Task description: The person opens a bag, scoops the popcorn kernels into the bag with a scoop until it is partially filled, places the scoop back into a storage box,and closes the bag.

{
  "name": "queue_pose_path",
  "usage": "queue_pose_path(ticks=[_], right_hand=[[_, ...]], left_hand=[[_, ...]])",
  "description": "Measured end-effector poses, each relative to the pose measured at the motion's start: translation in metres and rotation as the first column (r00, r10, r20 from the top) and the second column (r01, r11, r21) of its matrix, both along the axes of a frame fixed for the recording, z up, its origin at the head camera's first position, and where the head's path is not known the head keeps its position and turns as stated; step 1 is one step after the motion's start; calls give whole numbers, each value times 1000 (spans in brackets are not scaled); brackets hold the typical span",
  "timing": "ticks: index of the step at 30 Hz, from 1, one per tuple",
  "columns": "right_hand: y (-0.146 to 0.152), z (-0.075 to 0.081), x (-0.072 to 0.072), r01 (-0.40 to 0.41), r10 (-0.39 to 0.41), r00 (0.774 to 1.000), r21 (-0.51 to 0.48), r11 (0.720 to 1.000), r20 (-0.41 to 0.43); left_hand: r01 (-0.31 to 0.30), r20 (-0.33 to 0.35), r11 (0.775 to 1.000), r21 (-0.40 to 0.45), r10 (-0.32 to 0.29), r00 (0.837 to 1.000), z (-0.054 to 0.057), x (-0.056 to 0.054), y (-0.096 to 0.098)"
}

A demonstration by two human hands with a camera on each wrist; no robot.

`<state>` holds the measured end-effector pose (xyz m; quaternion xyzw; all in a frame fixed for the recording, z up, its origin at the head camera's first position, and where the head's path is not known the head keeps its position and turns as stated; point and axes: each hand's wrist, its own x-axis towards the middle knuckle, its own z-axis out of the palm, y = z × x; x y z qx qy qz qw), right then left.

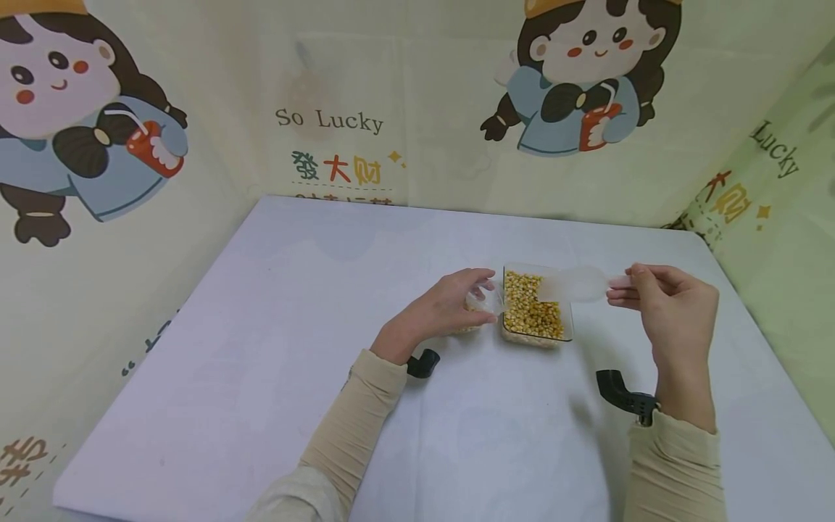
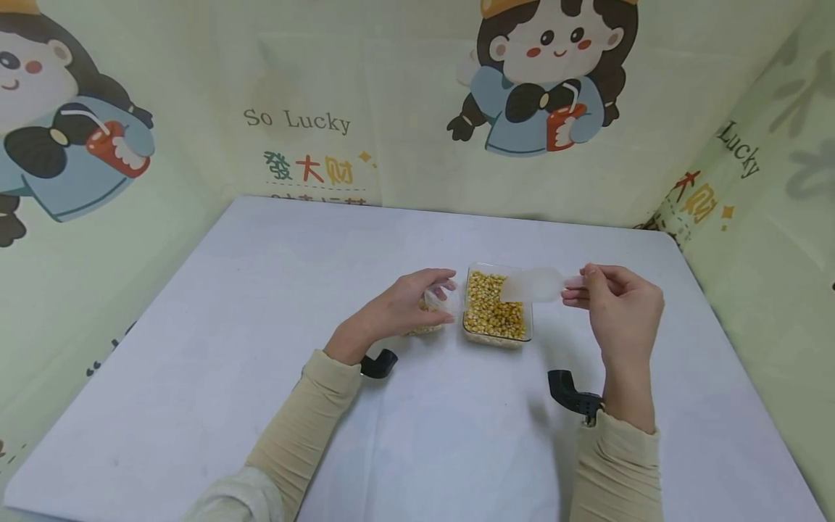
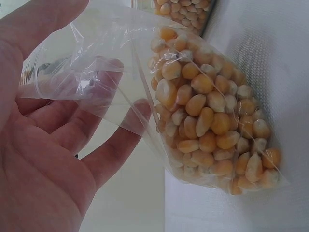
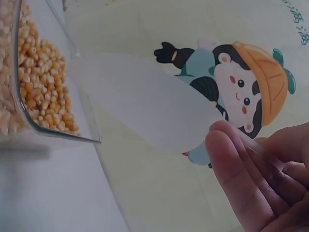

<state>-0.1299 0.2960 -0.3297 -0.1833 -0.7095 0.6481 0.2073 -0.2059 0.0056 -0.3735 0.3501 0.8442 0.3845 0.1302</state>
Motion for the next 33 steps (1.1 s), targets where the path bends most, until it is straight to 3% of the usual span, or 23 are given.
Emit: queue_pose_path(ticks=[3, 9, 13, 18, 22, 27, 33], right_hand=[[-1, 0, -1, 20, -27, 999, 138, 990, 47], [-6, -2, 0, 20, -52, 996, 376, 927, 75], [-10, -2, 1, 25, -51, 998, 488, 872, 39], [-19, 1, 4, 46, -40, 999, 621, 783, -24], [-25, 3, 6, 67, -29, 997, 687, 723, -66], [-30, 3, 6, 71, 4, 995, 711, 699, -103], [-34, 1, 2, 40, 35, 996, 740, 671, -85]], left_hand=[[-1, -2, 1000, -3, 1, 1000, 0, 0, 0], [6, 3, 1000, -1, -6, 1000, 1, 0, -1], [10, 8, 1000, -1, -10, 1000, 1, -1, -1], [10, 14, 1000, -3, -10, 1000, 2, 0, 0], [10, -1, 1000, -8, -10, 1000, 1, -1, 0], [11, -11, 1000, -8, -11, 1000, 2, -1, -1], [6, -1, 1000, -5, -6, 1000, 3, 0, -1]])
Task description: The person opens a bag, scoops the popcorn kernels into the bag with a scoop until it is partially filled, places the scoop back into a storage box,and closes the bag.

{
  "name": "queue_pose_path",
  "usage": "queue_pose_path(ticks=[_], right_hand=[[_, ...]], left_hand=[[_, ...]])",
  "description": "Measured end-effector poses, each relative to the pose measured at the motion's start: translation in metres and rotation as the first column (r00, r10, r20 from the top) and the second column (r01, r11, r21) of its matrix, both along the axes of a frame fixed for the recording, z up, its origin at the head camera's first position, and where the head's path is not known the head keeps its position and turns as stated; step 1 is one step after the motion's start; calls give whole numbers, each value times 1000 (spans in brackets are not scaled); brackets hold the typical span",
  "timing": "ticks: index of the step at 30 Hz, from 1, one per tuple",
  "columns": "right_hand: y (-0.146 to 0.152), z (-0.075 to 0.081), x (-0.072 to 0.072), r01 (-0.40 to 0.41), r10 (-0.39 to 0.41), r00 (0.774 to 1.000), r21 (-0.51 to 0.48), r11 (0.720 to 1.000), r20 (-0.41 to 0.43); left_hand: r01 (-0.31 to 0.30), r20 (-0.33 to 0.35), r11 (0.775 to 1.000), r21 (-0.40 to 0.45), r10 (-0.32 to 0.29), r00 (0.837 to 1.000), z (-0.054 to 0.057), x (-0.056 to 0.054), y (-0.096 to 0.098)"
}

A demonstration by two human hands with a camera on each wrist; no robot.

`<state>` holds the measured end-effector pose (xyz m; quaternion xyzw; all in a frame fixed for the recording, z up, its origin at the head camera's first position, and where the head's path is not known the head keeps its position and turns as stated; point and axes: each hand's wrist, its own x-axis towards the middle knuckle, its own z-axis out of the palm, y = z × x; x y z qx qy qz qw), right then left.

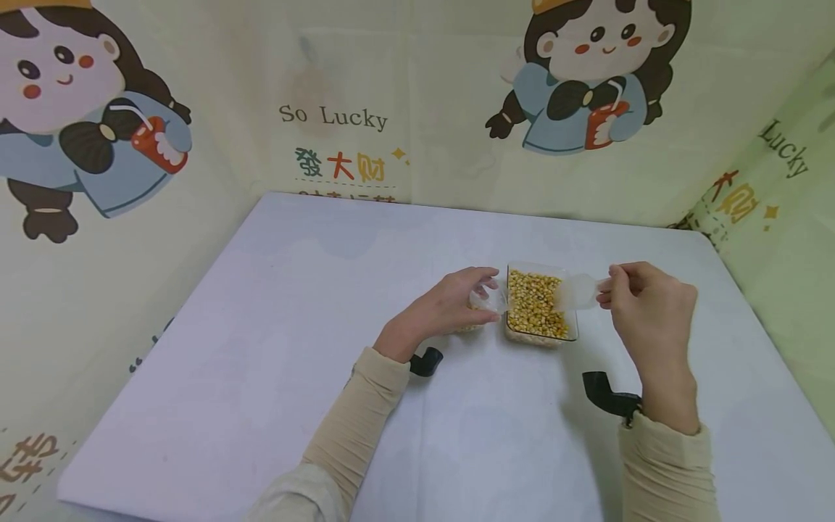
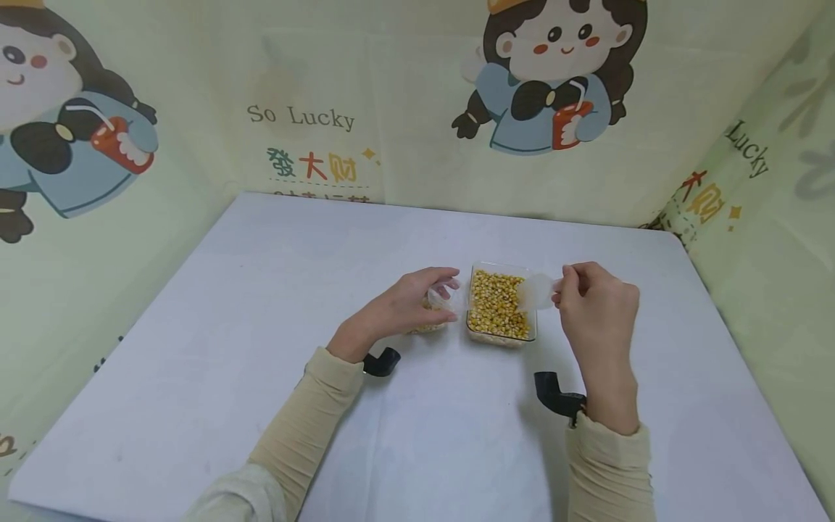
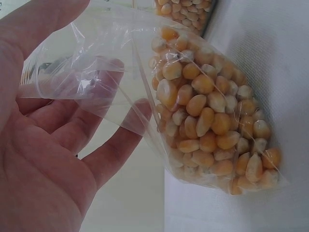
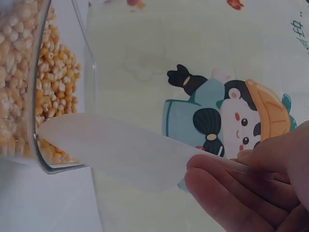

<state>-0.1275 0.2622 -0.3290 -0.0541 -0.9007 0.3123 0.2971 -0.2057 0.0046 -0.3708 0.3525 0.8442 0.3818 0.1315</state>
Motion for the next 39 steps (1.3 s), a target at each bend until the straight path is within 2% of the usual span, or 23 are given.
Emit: queue_pose_path(ticks=[5, 14, 21, 25, 31, 35, 39], right_hand=[[1, -5, -3, 7, -6, 999, -16, 1000, 51], [4, -15, -10, 25, -1, 981, -123, 992, 194], [9, -18, -14, 27, 25, 968, -200, 979, 250], [13, -21, -16, -3, 78, 963, -280, 960, 258], [22, -24, -17, -45, 183, 940, -426, 904, 288], [27, -24, -16, -70, 244, 920, -482, 873, 308], [29, -24, -16, -81, 265, 914, -502, 861, 307]], left_hand=[[-4, 10, 1000, -1, 4, 1000, 0, 1, 0], [-3, 6, 1000, -6, 3, 1000, -1, 0, 2], [-8, 8, 1000, -4, 8, 1000, -1, 0, 1], [-13, 16, 1000, -2, 13, 1000, 0, 1, 0], [-15, 9, 1000, -13, 15, 1000, 1, 1, 1], [-12, 4, 1000, -11, 12, 1000, 1, 1, 1], [-7, 11, 1000, -5, 8, 1000, 0, 1, 1]])
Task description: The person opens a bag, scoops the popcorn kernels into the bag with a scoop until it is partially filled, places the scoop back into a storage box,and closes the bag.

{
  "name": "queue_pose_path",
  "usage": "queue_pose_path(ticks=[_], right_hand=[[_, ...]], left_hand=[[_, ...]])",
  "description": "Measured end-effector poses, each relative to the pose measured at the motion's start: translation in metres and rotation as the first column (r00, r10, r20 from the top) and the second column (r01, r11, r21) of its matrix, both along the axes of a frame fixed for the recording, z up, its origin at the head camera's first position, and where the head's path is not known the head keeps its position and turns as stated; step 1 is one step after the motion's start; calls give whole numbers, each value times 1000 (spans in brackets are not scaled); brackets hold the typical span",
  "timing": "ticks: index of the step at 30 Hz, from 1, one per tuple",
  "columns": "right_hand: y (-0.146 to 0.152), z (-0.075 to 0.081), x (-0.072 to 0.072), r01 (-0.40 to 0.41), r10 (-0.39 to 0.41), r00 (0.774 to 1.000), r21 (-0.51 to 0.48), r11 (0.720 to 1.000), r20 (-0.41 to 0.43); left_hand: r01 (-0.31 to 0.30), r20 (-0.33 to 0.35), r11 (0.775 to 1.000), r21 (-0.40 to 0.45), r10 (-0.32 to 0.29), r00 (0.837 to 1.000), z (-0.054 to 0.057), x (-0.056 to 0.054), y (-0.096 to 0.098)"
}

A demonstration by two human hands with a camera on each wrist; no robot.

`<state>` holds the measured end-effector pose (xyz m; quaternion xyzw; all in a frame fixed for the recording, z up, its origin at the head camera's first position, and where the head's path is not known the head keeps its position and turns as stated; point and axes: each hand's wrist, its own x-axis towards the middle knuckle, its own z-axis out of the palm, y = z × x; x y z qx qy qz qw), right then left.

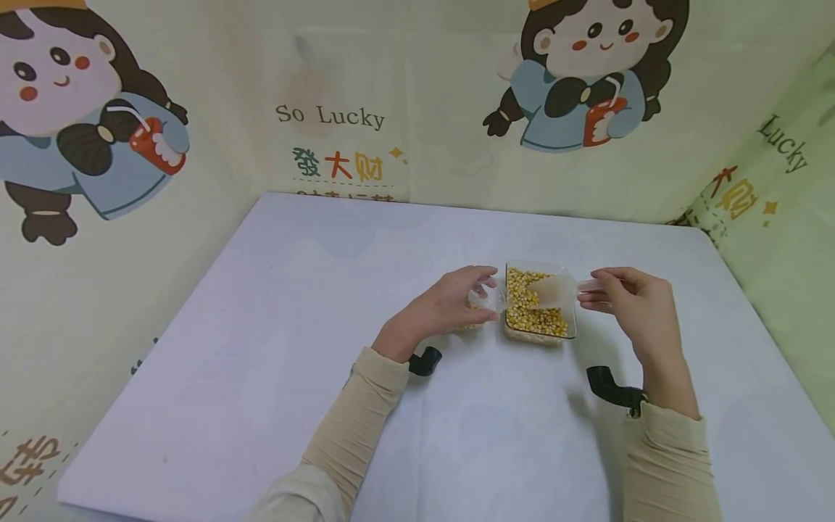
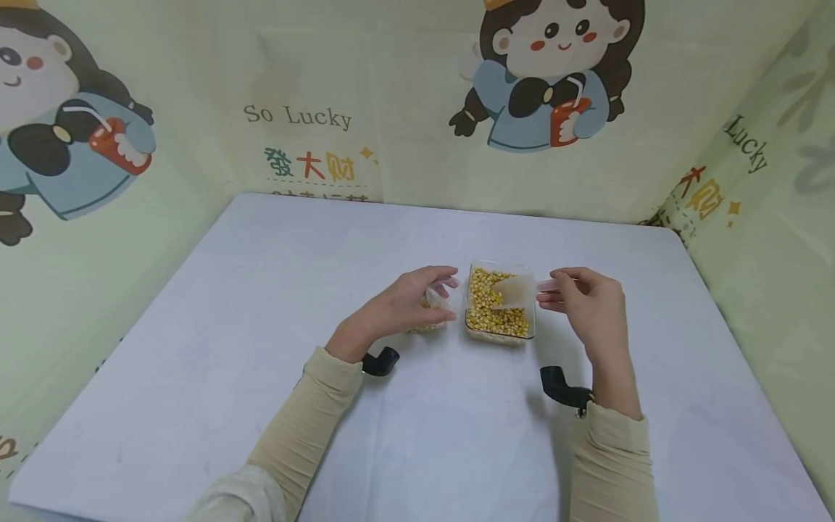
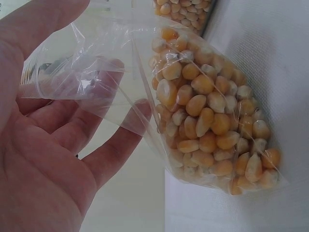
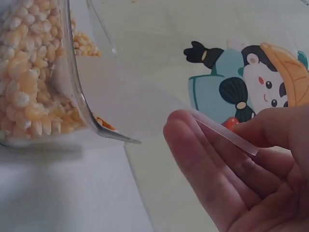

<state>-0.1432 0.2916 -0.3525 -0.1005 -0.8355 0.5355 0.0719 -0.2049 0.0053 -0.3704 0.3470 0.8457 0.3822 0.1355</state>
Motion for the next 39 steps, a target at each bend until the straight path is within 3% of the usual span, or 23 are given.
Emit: queue_pose_path(ticks=[8, 15, 23, 28, 30, 39], right_hand=[[0, -6, -6, -18, 16, 1000, -89, 996, -15], [5, -14, -8, -27, 34, 998, -114, 993, 59], [12, -25, -10, -52, 74, 996, -368, 929, 45], [14, -31, -11, -73, 90, 996, -516, 854, 8], [14, -33, -11, -75, 86, 996, -541, 838, -5], [13, -35, -11, -48, 49, 999, -536, 843, -11]], left_hand=[[1, -13, 1000, -10, -1, 1000, 0, -1, 0], [6, -28, 1000, -9, -6, 1000, -2, -3, 0], [12, -31, 1000, -5, -12, 999, -3, -4, 1], [5, -29, 1000, -6, -5, 1000, -3, -4, 0], [3, -31, 1000, -5, -4, 1000, -4, -4, 0], [6, -36, 1000, 3, -6, 999, -5, -4, -1]])
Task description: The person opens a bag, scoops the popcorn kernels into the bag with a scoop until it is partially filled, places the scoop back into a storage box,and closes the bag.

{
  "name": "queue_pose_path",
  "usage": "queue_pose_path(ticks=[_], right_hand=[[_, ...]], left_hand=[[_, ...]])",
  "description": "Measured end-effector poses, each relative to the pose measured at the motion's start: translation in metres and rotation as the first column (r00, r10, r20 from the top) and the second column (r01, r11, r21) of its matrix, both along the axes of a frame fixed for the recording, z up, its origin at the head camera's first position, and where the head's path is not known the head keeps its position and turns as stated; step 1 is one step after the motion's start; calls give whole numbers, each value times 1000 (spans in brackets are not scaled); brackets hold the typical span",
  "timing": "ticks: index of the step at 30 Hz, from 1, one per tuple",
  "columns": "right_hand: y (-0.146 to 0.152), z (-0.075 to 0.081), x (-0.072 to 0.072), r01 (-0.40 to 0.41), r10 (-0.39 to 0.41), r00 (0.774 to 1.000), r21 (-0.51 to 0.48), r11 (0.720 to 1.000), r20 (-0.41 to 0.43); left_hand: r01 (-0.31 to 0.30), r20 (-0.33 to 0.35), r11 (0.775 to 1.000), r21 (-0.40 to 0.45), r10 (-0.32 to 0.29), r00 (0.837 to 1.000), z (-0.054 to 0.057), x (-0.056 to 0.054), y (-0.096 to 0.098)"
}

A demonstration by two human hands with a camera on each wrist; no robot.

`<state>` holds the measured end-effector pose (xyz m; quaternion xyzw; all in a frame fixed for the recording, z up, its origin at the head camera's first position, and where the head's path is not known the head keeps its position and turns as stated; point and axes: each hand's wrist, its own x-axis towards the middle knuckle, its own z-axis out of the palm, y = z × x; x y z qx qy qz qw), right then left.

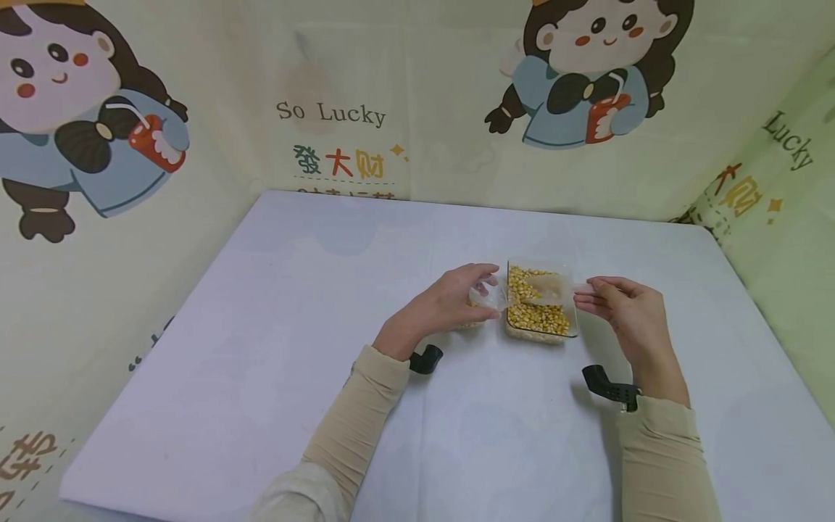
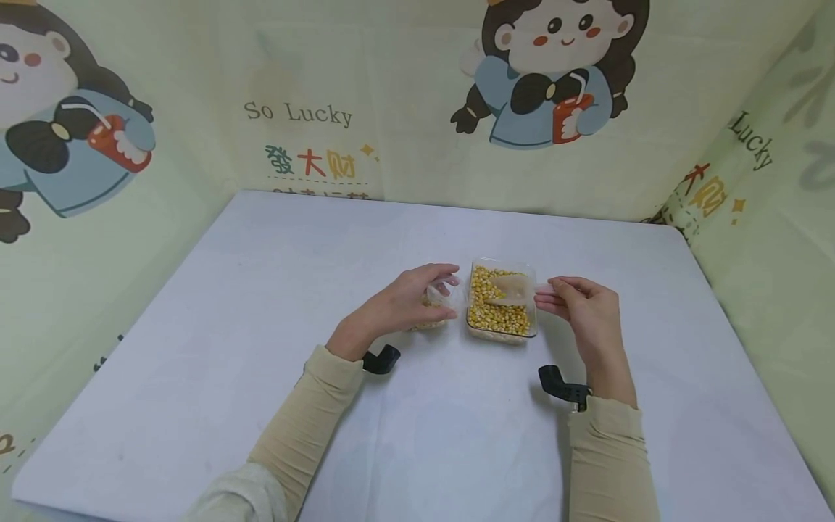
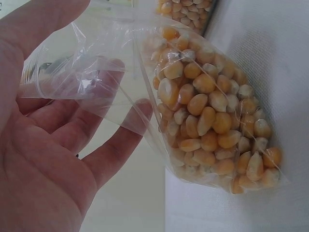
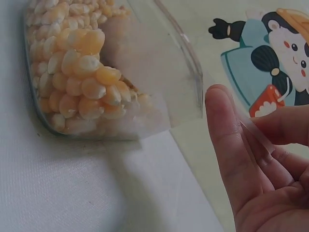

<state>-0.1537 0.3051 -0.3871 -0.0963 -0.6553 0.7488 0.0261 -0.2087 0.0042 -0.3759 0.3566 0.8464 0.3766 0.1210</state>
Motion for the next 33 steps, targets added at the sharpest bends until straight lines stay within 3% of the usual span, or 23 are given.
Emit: queue_pose_path(ticks=[7, 14, 33], right_hand=[[0, 1, -1, 34, -35, 999, 62, 997, 16], [2, 4, 1, 20, -20, 1000, -26, 999, -8], [5, 6, 3, 36, -38, 999, -98, 995, -17]], left_hand=[[1, 7, 1000, 9, -2, 1000, 0, 0, 0], [4, 6, 1000, -1, -4, 1000, 1, -1, 1], [0, 14, 1000, -4, 0, 1000, 1, -1, 1]])
